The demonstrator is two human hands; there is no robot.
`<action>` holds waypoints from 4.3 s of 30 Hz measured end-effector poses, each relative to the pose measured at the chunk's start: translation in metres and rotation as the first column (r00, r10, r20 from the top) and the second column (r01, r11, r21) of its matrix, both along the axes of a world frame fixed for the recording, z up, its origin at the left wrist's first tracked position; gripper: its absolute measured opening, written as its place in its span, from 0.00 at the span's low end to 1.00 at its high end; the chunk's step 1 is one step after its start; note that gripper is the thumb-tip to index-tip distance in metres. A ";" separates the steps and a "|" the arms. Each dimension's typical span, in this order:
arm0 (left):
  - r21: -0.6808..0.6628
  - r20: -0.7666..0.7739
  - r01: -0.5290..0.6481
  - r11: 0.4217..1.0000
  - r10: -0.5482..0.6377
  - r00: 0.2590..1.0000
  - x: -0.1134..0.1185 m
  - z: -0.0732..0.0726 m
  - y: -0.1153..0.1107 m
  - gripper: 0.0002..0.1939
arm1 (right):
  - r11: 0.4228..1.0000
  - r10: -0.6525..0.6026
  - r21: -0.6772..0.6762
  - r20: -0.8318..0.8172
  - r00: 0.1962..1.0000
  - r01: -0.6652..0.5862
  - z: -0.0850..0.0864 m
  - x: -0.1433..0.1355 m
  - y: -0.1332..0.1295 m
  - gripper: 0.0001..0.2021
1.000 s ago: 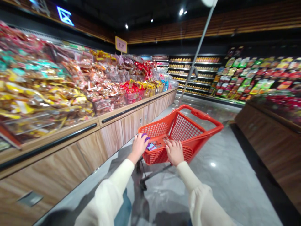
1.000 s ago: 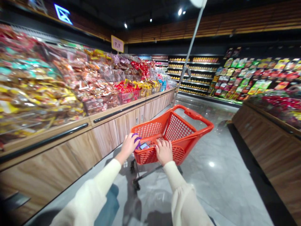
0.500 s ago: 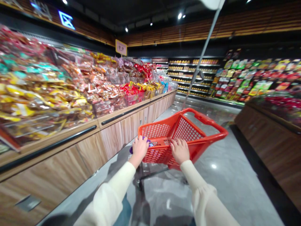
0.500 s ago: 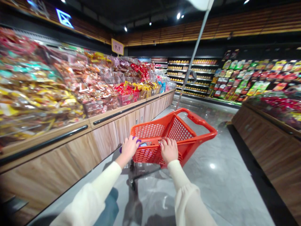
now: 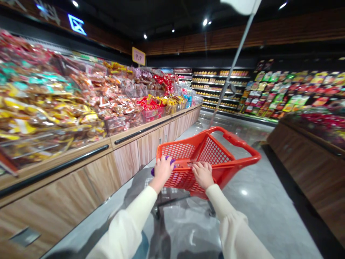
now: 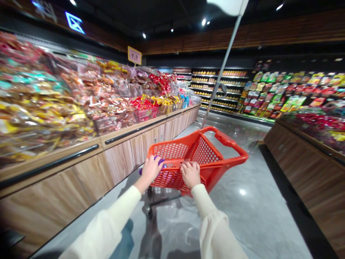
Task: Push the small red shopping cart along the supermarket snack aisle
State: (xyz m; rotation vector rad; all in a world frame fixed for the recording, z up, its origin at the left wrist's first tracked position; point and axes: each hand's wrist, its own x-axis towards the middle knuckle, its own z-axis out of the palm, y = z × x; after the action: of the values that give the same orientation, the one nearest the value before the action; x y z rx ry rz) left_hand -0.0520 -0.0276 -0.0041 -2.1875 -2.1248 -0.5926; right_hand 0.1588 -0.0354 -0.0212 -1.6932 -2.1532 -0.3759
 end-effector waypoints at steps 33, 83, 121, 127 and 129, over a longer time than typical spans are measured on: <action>0.092 0.027 -0.063 0.994 0.061 0.998 0.013 0.005 0.013 0.15 | 0.994 -0.082 0.075 -0.010 0.997 0.083 0.011 -0.011 -0.005 0.16; 0.176 0.127 0.235 0.956 -0.259 0.957 0.060 0.017 0.019 0.14 | 0.989 0.043 0.134 0.127 0.991 -0.060 0.047 0.039 -0.028 0.19; 0.235 0.238 0.366 0.900 -0.418 0.877 0.102 0.036 0.011 0.16 | 0.953 -0.098 0.292 0.061 0.993 0.076 0.058 0.071 -0.055 0.17; 0.194 0.253 0.351 0.916 -0.392 0.884 0.082 0.027 0.026 0.13 | 0.910 -0.195 0.369 -0.016 0.981 0.187 0.061 0.089 -0.057 0.16; 0.212 0.271 0.325 0.921 -0.375 0.886 0.083 0.026 0.026 0.13 | 0.909 -0.216 0.355 -0.044 0.975 0.217 0.059 0.085 -0.056 0.16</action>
State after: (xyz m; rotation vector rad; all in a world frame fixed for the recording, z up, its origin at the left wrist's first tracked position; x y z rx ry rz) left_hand 0.0311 -0.0020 0.0223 -2.5417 -1.7129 -1.1560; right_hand 0.2439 -0.0913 0.0379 -1.7135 -1.7599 -0.7760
